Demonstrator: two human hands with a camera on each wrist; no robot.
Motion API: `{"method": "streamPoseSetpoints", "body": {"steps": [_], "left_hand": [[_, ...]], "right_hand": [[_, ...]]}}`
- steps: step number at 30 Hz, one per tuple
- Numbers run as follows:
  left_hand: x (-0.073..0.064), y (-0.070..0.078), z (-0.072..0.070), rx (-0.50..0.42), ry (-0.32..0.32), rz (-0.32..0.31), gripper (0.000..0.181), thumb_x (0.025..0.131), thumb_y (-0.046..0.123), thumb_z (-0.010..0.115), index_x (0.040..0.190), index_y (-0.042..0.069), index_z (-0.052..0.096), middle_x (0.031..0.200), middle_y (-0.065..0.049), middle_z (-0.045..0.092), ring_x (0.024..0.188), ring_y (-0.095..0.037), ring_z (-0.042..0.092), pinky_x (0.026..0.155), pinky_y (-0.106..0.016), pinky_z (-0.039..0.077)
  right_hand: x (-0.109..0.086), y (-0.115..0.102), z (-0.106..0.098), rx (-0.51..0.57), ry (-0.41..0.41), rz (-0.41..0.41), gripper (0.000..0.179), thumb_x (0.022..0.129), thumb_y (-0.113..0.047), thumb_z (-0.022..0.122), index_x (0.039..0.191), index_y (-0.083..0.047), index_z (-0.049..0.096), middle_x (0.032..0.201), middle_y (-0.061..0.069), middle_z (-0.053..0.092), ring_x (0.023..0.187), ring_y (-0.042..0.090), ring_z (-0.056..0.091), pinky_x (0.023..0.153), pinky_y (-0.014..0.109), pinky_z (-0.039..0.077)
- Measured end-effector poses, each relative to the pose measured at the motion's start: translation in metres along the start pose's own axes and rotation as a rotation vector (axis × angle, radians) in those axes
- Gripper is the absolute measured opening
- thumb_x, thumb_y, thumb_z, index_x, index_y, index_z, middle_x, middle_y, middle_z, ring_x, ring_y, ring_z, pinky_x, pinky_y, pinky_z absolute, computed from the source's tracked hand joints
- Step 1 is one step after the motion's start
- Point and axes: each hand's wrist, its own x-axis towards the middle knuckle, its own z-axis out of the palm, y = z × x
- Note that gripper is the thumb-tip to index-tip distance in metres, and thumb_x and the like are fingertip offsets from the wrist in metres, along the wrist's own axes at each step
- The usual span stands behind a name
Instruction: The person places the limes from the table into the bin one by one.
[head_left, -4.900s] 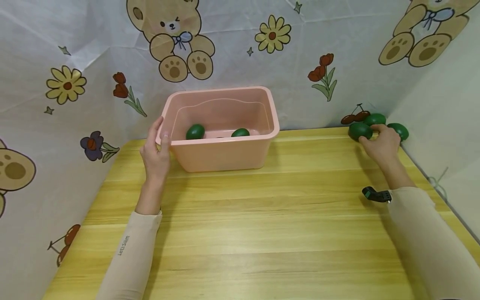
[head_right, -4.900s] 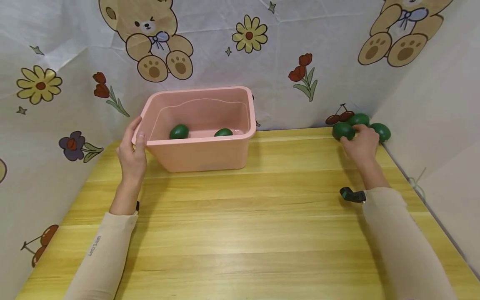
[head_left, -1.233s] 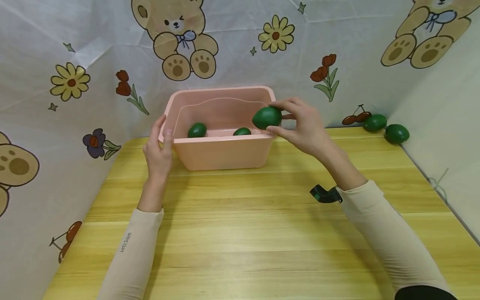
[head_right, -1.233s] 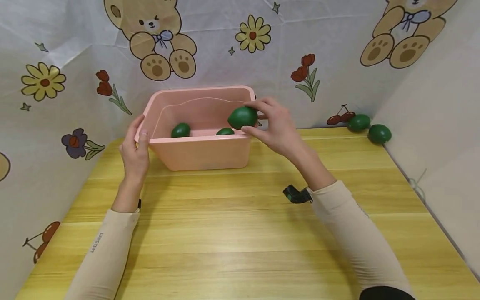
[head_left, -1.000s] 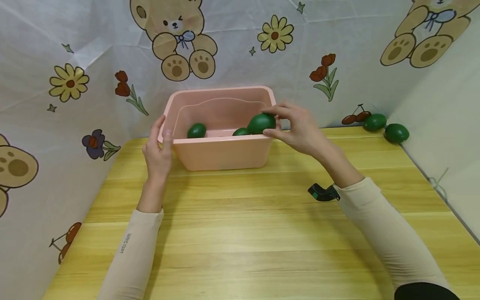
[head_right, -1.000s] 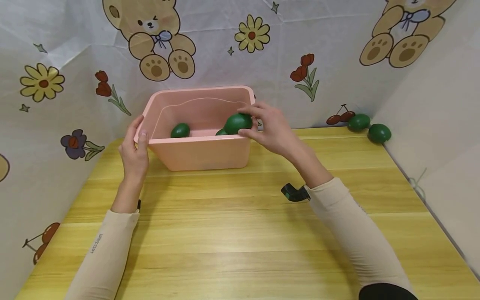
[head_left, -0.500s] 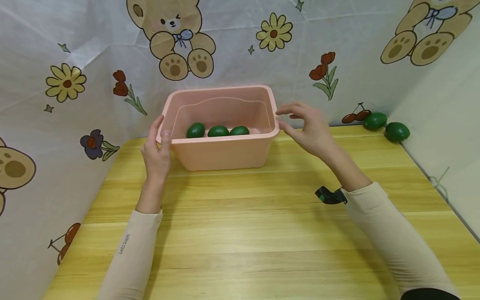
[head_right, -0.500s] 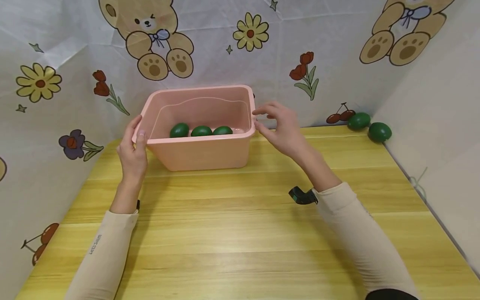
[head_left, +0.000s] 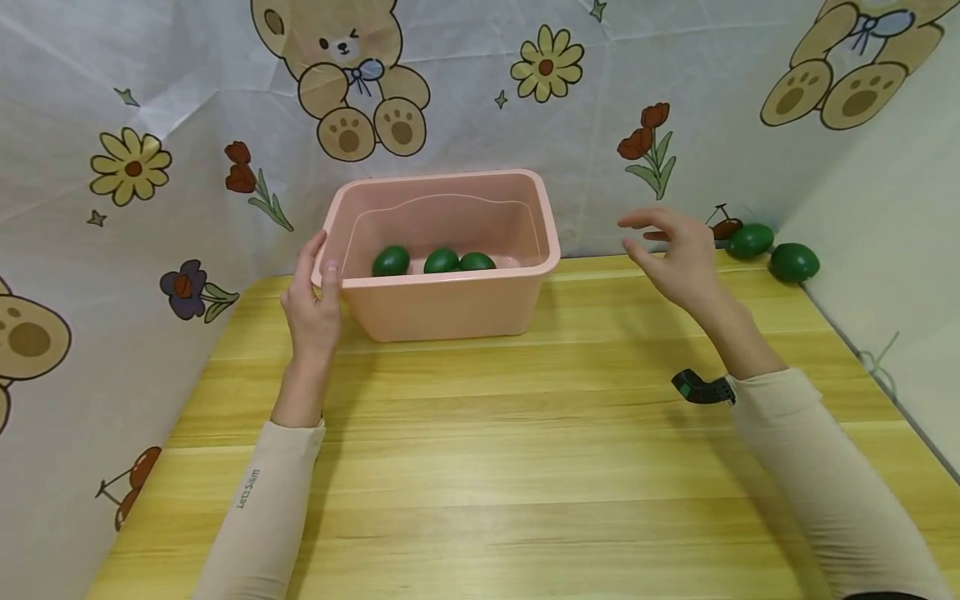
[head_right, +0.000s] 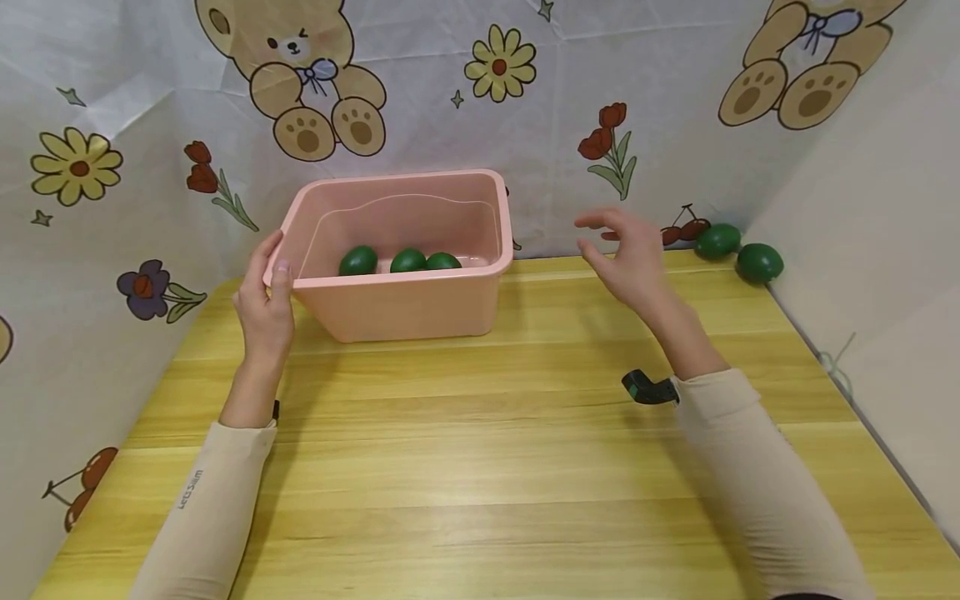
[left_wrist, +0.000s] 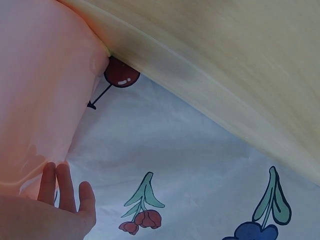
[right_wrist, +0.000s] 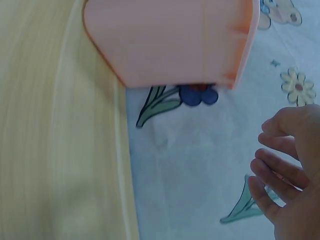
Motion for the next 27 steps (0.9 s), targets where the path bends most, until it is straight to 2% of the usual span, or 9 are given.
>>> {"method": "streamPoseSetpoints", "body": {"steps": [2, 6, 9, 12, 17, 21, 24, 25, 27], "left_hand": [[0.0, 0.0, 0.0, 0.0, -0.001, -0.002, 0.053, 0.102, 0.044, 0.053, 0.151, 0.023, 0.059, 0.145, -0.005, 0.066, 0.125, -0.03, 0.067, 0.106, -0.055, 0.053], [0.0, -0.001, 0.0, 0.001, -0.007, -0.004, 0.053, 0.103, 0.043, 0.053, 0.151, 0.024, 0.059, 0.146, -0.004, 0.066, 0.126, -0.03, 0.067, 0.106, -0.055, 0.053], [0.0, -0.002, 0.001, 0.0, -0.01, -0.003, 0.053, 0.103, 0.043, 0.052, 0.151, 0.024, 0.059, 0.147, -0.003, 0.066, 0.126, -0.03, 0.066, 0.106, -0.055, 0.053], [0.0, -0.002, 0.002, -0.002, -0.008, 0.001, 0.053, 0.103, 0.044, 0.052, 0.151, 0.024, 0.059, 0.147, -0.003, 0.065, 0.127, -0.029, 0.066, 0.106, -0.056, 0.053], [0.0, -0.002, 0.002, -0.001, -0.004, 0.005, 0.053, 0.102, 0.043, 0.053, 0.151, 0.024, 0.059, 0.147, -0.003, 0.066, 0.126, -0.029, 0.067, 0.106, -0.056, 0.053], [0.001, -0.002, 0.002, 0.002, -0.005, 0.002, 0.052, 0.102, 0.043, 0.053, 0.151, 0.025, 0.059, 0.147, -0.004, 0.066, 0.126, -0.03, 0.067, 0.106, -0.056, 0.053], [0.001, -0.001, 0.002, 0.004, -0.005, -0.001, 0.053, 0.102, 0.044, 0.053, 0.151, 0.025, 0.059, 0.147, -0.004, 0.066, 0.125, -0.03, 0.067, 0.106, -0.056, 0.053], [0.001, -0.001, 0.001, 0.002, -0.002, -0.002, 0.053, 0.102, 0.044, 0.053, 0.151, 0.025, 0.059, 0.146, -0.003, 0.066, 0.125, -0.03, 0.067, 0.105, -0.056, 0.053], [0.001, -0.001, 0.001, 0.001, 0.001, -0.005, 0.052, 0.102, 0.044, 0.053, 0.151, 0.026, 0.059, 0.147, -0.003, 0.066, 0.126, -0.03, 0.067, 0.105, -0.056, 0.053]], "right_hand": [[-0.003, 0.01, -0.005, -0.019, 0.004, 0.032, 0.026, 0.1, -0.01, 0.07, 0.125, -0.007, 0.075, 0.129, 0.014, 0.072, 0.12, 0.036, 0.067, 0.1, 0.05, 0.057], [-0.009, 0.027, -0.016, -0.066, 0.021, 0.103, 0.028, 0.101, -0.016, 0.068, 0.128, -0.009, 0.075, 0.129, 0.015, 0.07, 0.115, 0.034, 0.067, 0.098, 0.023, 0.054], [-0.013, 0.041, -0.025, -0.085, 0.053, 0.147, 0.029, 0.101, -0.018, 0.067, 0.128, -0.01, 0.075, 0.126, 0.017, 0.07, 0.101, 0.009, 0.067, 0.089, 0.009, 0.043], [-0.017, 0.055, -0.035, -0.082, 0.078, 0.183, 0.031, 0.102, -0.02, 0.065, 0.129, -0.009, 0.075, 0.122, 0.017, 0.07, 0.091, -0.014, 0.054, 0.087, 0.006, 0.04], [-0.026, 0.079, -0.049, -0.083, 0.093, 0.251, 0.034, 0.103, -0.023, 0.064, 0.132, -0.008, 0.072, 0.124, 0.015, 0.069, 0.097, -0.018, 0.048, 0.095, 0.011, 0.048], [-0.035, 0.093, -0.056, -0.104, 0.06, 0.343, 0.04, 0.104, -0.03, 0.061, 0.137, -0.009, 0.069, 0.133, 0.019, 0.065, 0.092, -0.019, 0.045, 0.113, 0.04, 0.047], [-0.04, 0.1, -0.06, -0.093, 0.045, 0.381, 0.044, 0.104, -0.032, 0.06, 0.139, -0.008, 0.068, 0.133, 0.021, 0.064, 0.091, -0.014, 0.052, 0.121, 0.062, 0.03], [-0.041, 0.102, -0.061, -0.091, 0.052, 0.382, 0.043, 0.103, -0.032, 0.06, 0.138, -0.007, 0.068, 0.13, 0.022, 0.064, 0.09, -0.014, 0.052, 0.122, 0.062, 0.026], [-0.043, 0.107, -0.063, -0.105, 0.071, 0.385, 0.043, 0.103, -0.031, 0.06, 0.137, -0.006, 0.069, 0.123, 0.015, 0.065, 0.087, -0.016, 0.053, 0.117, 0.046, 0.037]]}}
